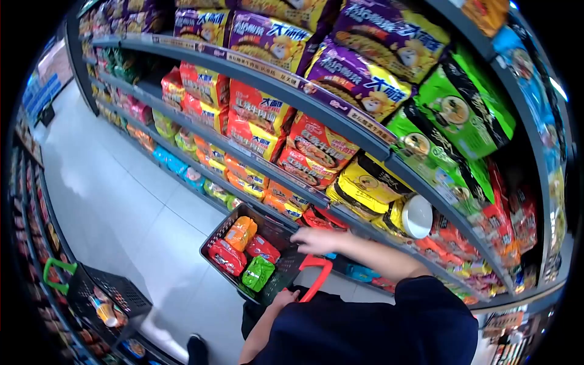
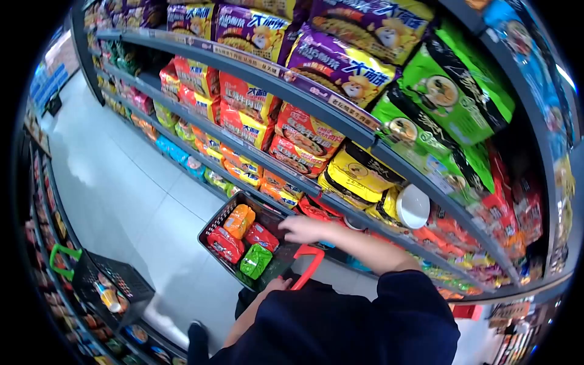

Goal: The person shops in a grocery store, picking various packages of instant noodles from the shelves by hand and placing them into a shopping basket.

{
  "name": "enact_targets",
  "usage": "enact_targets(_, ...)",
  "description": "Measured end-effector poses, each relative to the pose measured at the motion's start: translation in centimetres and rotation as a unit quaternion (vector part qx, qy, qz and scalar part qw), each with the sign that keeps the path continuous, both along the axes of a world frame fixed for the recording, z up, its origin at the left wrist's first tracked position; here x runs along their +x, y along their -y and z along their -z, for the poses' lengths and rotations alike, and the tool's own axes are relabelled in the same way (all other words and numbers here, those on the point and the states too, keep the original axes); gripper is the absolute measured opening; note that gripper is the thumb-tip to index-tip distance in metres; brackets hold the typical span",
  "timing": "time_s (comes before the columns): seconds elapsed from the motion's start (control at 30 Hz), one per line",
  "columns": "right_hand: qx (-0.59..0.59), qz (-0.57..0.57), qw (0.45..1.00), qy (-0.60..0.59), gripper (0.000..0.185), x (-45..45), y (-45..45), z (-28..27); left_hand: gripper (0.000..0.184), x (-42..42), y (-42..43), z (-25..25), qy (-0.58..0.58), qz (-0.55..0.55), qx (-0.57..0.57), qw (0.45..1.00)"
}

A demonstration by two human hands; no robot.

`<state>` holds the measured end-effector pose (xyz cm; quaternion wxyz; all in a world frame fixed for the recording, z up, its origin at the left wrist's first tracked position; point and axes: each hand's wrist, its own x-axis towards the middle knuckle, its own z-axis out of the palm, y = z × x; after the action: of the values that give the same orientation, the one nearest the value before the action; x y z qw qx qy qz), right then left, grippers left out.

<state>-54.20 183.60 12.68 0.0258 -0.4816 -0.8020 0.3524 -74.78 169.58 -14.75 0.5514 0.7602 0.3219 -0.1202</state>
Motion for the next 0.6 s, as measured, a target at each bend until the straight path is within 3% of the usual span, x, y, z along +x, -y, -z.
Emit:
enact_targets(0.07,0.074,0.043,0.994,0.070,0.036,-0.9,-2.0,-10.3,0.048,-2.0,-0.9,1.8,0.002,-0.019,0.032,0.999)
enact_targets(0.17,0.197,0.127,0.966,0.114,0.036,-0.5,-2.1,-24.5,0.051,-5.5,-2.8,0.6,-0.006,-0.100,0.054,0.994)
enact_targets(0.23,0.310,0.178,0.930,0.079,0.035,1.3,-1.0,-30.0,0.052,-7.3,-3.6,3.8,-0.028,-0.143,0.076,0.986)
enact_targets(0.27,0.357,0.186,0.913,0.067,0.034,1.1,-0.4,-33.3,0.054,-8.7,-4.8,2.3,0.023,-0.081,0.135,0.987)
enact_targets(0.37,0.465,0.212,0.851,0.116,0.033,2.0,0.5,-38.9,0.056,-10.0,-7.0,3.1,-0.030,-0.144,0.114,0.983)
enact_targets(0.4,0.486,0.211,0.837,0.140,0.033,1.7,0.6,-40.2,0.060,-10.9,-8.2,2.7,-0.010,-0.066,0.172,0.983)
enact_targets(0.5,0.574,0.177,0.756,0.261,0.034,2.0,-0.9,-42.8,0.060,-13.2,-12.5,4.1,-0.024,-0.049,0.147,0.988)
enact_targets(0.53,0.582,0.175,0.748,0.266,0.034,3.3,-2.0,-43.3,0.061,-14.0,-13.1,-1.4,-0.089,-0.115,0.078,0.986)
enact_targets(0.6,0.601,0.173,0.732,0.272,0.034,5.0,-4.9,-44.0,0.060,-16.5,-15.1,-1.0,-0.072,-0.085,0.103,0.988)
